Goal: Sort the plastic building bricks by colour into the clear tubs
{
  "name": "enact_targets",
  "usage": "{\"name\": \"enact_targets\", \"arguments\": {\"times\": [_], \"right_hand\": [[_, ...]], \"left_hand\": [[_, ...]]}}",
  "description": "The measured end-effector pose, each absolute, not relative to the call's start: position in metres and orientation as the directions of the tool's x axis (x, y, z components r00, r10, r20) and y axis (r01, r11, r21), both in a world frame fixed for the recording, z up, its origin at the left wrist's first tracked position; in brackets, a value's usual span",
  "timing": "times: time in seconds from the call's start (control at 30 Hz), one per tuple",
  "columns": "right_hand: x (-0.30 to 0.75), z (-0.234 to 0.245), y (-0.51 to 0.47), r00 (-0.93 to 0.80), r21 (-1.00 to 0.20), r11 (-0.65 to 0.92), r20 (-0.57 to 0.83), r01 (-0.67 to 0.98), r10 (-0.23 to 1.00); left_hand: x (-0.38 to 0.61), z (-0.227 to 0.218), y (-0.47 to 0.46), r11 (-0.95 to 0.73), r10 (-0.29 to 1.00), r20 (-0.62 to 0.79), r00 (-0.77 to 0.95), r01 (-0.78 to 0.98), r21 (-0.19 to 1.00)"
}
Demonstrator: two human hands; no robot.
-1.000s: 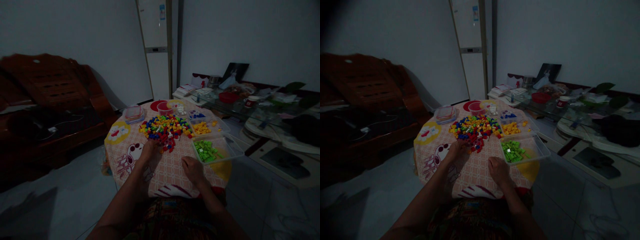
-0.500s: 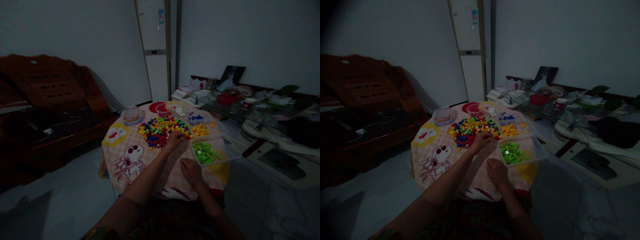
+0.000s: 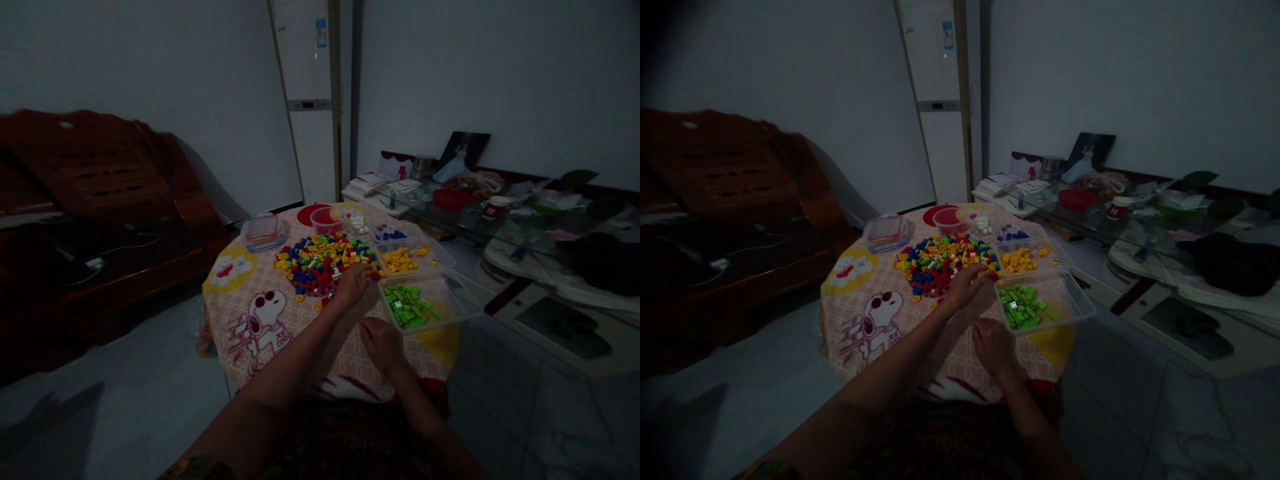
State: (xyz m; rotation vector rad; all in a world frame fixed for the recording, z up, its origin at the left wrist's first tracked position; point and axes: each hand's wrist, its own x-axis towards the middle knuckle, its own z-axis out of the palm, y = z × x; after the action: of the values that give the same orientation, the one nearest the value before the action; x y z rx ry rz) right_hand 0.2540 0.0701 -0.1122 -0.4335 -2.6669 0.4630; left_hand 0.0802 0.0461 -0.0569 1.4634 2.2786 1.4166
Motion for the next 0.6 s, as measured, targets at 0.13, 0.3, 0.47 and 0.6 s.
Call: {"name": "enact_targets", "arguments": {"times": [0.13,0.3,0.47,0.6], "right_hand": [[0.255,-0.113,0.071,-0.873,-0.376,0.895,0.319,0.241,0.369],[0.255,-0.115,0.073,-0.872,-0.388,0.893,0.327,0.226,0.363],[0.254,-0.117,0.074,-0.865,-0.400,0.890,0.343,0.218,0.366],[0.254,-0.118,0.074,-0.862,-0.406,0.891,0.357,0.205,0.361]], "left_hand": [[0.067,-0.062,0.001,0.213,0.736,0.389,-0.554,0.735,0.644],[0.050,-0.073,-0.052,0.423,0.618,0.369,-0.694,0.689,0.588],[0.042,-0.083,-0.090,0.625,0.500,0.322,-0.804,0.592,0.510],[0.042,-0.085,-0.100,0.684,0.486,0.277,-0.829,0.558,0.470]]}}
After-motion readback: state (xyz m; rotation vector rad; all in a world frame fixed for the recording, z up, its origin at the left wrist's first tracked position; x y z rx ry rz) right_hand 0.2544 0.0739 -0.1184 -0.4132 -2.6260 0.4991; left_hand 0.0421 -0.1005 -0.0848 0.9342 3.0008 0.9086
